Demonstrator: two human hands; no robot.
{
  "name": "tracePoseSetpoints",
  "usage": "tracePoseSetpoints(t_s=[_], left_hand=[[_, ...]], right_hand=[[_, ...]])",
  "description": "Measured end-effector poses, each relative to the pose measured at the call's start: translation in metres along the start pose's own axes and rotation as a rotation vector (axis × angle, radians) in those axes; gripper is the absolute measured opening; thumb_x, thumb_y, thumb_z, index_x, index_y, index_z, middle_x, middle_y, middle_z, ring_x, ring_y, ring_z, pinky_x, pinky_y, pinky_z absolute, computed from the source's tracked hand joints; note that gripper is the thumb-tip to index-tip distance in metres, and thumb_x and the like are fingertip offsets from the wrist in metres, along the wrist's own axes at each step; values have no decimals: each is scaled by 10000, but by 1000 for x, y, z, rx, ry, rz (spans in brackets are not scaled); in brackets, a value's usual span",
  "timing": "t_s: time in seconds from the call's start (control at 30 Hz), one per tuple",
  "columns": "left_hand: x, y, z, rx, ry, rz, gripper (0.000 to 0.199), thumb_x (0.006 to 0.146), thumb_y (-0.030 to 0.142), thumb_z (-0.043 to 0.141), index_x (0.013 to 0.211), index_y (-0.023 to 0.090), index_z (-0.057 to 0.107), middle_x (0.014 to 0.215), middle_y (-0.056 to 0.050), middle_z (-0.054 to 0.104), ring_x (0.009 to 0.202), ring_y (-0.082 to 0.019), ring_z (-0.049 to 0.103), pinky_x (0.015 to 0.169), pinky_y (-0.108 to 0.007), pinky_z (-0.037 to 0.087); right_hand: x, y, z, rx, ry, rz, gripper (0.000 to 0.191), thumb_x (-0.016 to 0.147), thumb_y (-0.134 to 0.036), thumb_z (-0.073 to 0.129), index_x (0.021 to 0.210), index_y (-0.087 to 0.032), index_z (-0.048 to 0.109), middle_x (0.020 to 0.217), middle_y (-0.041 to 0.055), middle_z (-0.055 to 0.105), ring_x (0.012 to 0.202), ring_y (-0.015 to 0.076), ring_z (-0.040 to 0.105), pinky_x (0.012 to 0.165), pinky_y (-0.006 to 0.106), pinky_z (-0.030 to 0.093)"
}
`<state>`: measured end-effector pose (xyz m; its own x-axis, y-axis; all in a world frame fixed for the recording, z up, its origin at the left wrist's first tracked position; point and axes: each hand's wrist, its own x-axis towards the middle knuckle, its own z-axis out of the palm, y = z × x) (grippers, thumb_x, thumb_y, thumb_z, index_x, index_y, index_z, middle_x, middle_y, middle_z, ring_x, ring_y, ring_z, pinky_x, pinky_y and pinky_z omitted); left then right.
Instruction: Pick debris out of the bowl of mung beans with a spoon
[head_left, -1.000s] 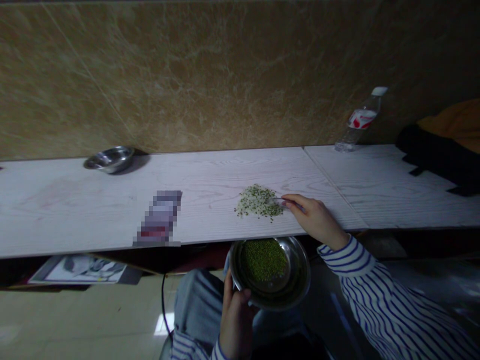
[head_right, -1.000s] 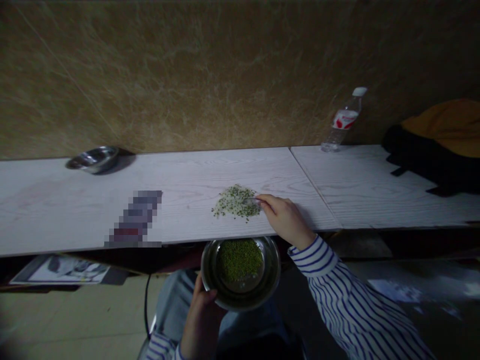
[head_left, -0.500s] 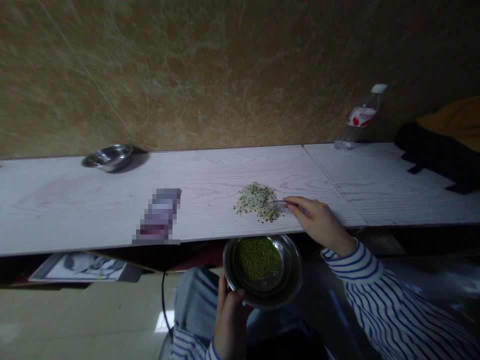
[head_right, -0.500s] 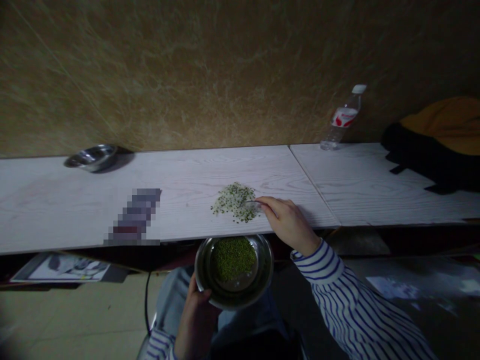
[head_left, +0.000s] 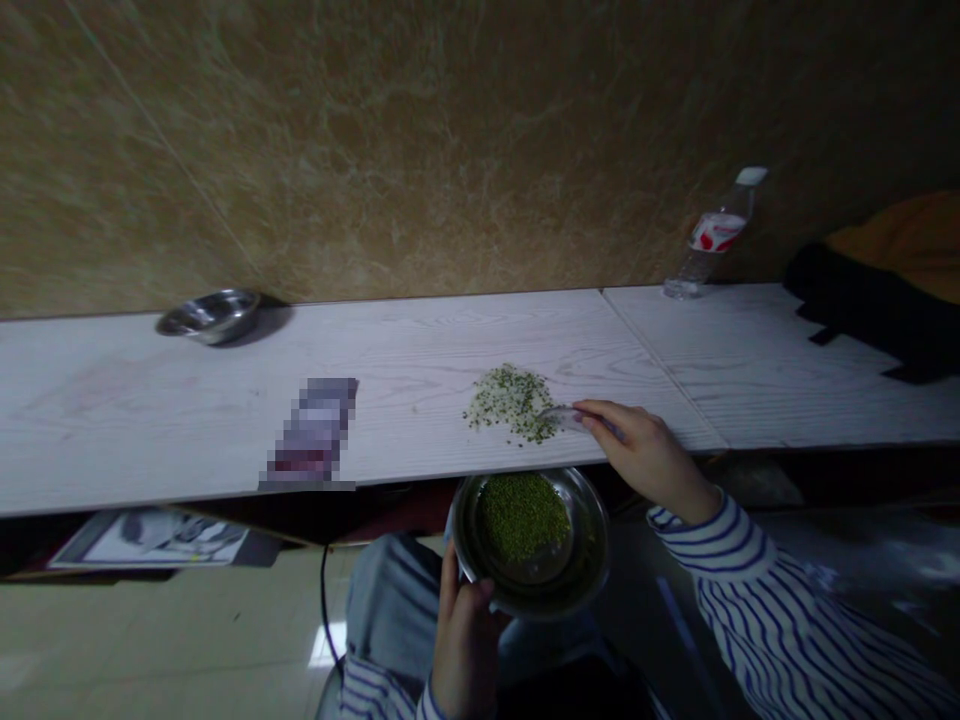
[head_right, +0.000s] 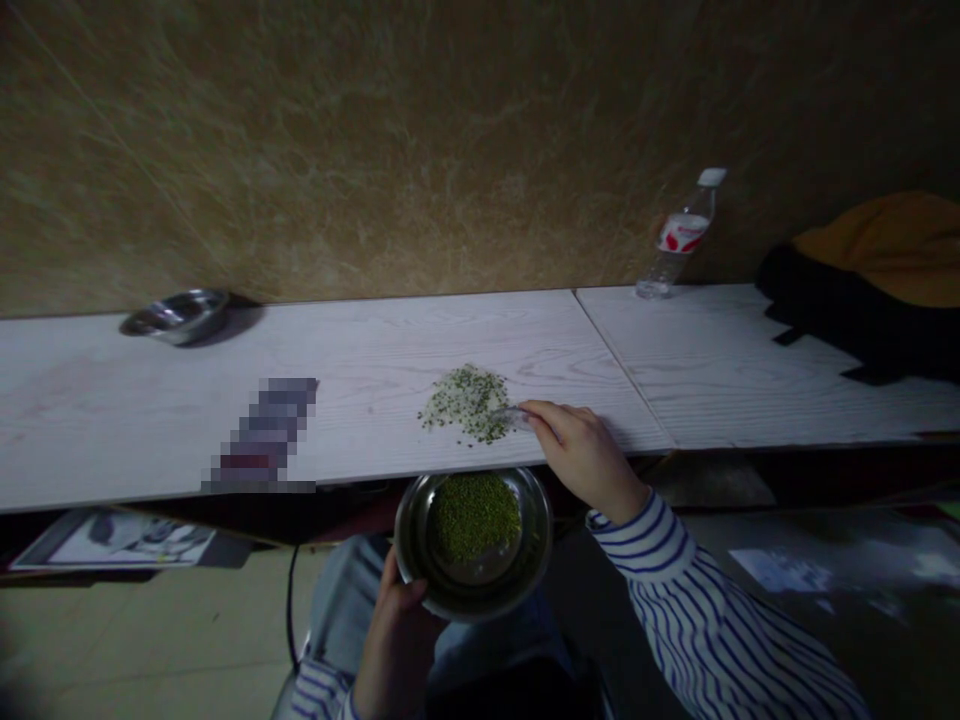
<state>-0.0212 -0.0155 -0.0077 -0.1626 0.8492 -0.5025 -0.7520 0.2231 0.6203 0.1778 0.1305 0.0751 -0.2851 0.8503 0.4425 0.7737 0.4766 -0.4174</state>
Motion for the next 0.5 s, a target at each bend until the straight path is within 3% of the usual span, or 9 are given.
tracePoseSetpoints(t_s=[0.17, 0.5], left_hand=[[0, 0, 1, 1, 5, -9, 634, 681, 229, 610, 1299, 282, 480, 1221, -89, 558, 1021, -273, 532, 745, -383, 503], [1, -3, 1, 6, 11, -2, 697, 661, 265, 619, 1338, 311, 459, 1288, -96, 535, 1111, -332, 518, 762, -421, 507]], right_hand=[[-3, -6, 3, 5, 6, -39, 258, 902, -208, 489, 1083, -201, 671, 1037, 57, 733, 933, 197, 684, 848, 335, 532], [-12, -10, -6, 27, -8, -42, 252, 910, -227, 478, 1076, -227, 667, 1035, 50, 733, 926, 204, 686, 838, 364, 538]])
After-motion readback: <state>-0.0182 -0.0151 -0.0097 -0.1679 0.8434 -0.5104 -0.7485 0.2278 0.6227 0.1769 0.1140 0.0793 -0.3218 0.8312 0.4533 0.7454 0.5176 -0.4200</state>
